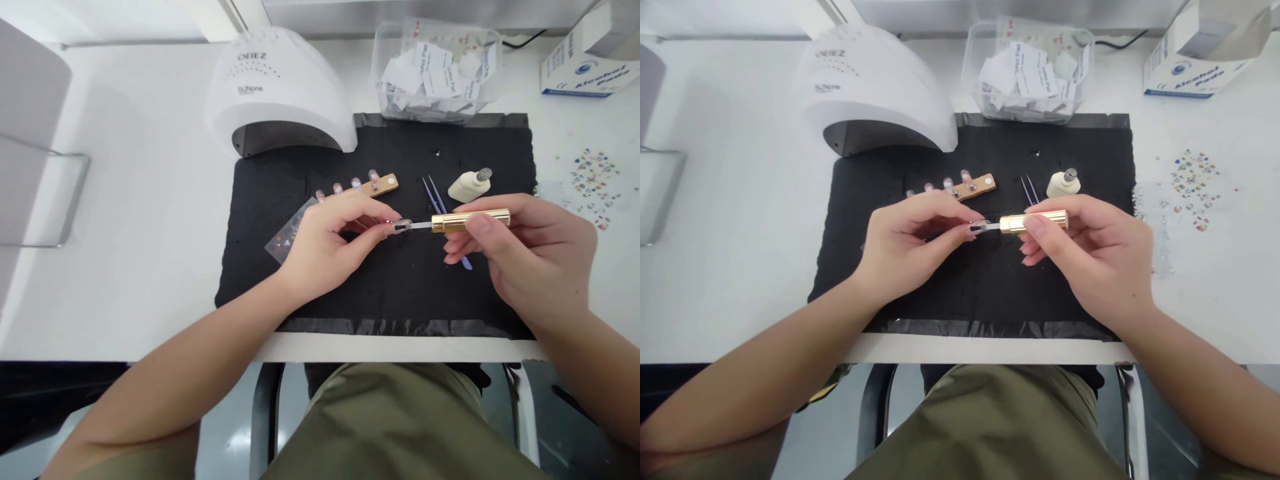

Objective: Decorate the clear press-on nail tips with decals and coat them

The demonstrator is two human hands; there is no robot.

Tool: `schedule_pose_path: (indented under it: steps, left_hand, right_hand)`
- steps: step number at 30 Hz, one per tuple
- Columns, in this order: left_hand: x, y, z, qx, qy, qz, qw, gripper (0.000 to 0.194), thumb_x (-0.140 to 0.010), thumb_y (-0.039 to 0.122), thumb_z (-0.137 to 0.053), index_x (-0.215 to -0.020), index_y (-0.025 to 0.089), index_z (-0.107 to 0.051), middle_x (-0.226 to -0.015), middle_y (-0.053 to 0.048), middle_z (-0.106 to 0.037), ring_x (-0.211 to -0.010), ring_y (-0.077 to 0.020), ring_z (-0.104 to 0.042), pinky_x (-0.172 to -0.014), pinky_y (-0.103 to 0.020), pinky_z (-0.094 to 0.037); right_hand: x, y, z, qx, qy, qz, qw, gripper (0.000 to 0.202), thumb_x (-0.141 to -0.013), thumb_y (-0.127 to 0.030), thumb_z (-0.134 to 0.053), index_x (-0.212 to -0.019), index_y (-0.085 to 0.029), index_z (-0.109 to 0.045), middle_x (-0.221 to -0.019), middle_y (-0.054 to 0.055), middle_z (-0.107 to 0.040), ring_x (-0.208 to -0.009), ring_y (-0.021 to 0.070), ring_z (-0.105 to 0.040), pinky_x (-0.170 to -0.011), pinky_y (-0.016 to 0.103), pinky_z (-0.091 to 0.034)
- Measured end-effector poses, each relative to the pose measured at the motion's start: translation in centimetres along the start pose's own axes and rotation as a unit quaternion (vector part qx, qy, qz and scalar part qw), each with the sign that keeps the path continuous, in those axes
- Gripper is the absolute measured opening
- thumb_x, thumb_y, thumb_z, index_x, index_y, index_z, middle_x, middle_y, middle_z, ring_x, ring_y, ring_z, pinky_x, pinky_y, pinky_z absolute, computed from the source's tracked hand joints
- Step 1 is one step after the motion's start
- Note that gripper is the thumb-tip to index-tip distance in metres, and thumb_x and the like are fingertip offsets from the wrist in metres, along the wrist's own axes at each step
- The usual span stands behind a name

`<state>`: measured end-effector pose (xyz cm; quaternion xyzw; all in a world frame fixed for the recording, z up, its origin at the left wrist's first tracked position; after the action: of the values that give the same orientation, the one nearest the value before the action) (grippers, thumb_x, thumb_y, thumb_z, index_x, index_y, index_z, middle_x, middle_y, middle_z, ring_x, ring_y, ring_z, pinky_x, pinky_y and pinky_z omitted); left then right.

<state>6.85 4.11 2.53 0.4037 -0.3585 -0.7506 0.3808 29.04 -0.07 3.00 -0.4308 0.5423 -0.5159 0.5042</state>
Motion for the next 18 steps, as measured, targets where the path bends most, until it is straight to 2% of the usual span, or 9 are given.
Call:
schedule_pose_path:
  steps: [10,18]
  left_hand:
    - [0.0,0.2,0.2,-0.007,0.006,0.004,1.000,0.007,-0.101,0.016,-0.083,-0.104,0.021,-0.088,-0.101,-0.002,-0.088,-0.085,-0.0145,-0.080,-0.080,-0.026,-0.068]
    - [0.0,-0.2,0.1,-0.013,0.001,0.020,1.000,0.008,-0.100,0.020,-0.081,-0.103,0.022,-0.088,-0.102,-0.004,-0.088,-0.084,-0.0153,-0.078,-0.079,-0.027,-0.068]
  right_hand:
    - [0.2,0.0,0.8,0.024,0.025,-0.006,0.999,0.005,-0.098,-0.042,-0.091,-0.099,-0.037,-0.091,-0.084,-0.002,-0.086,-0.065,0.0151,-0.078,-0.059,0.033,-0.073]
    - [0.3,-0.5,-0.3,0.007,-0.017,0.018,1.000,0.010,-0.099,-0.034,-0.090,-0.108,-0.040,-0.092,-0.087,-0.003,-0.087,-0.069,0.0160,-0.081,-0.061,0.032,-0.076]
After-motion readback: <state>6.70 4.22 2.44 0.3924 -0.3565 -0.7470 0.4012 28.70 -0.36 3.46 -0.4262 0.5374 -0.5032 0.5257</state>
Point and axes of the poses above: each hand's wrist, its own x-axis away from the middle knuckle, its own z-axis out of the back of the hand, y = z × x, the point moved 9 cm from there along -x, towards the middle knuckle
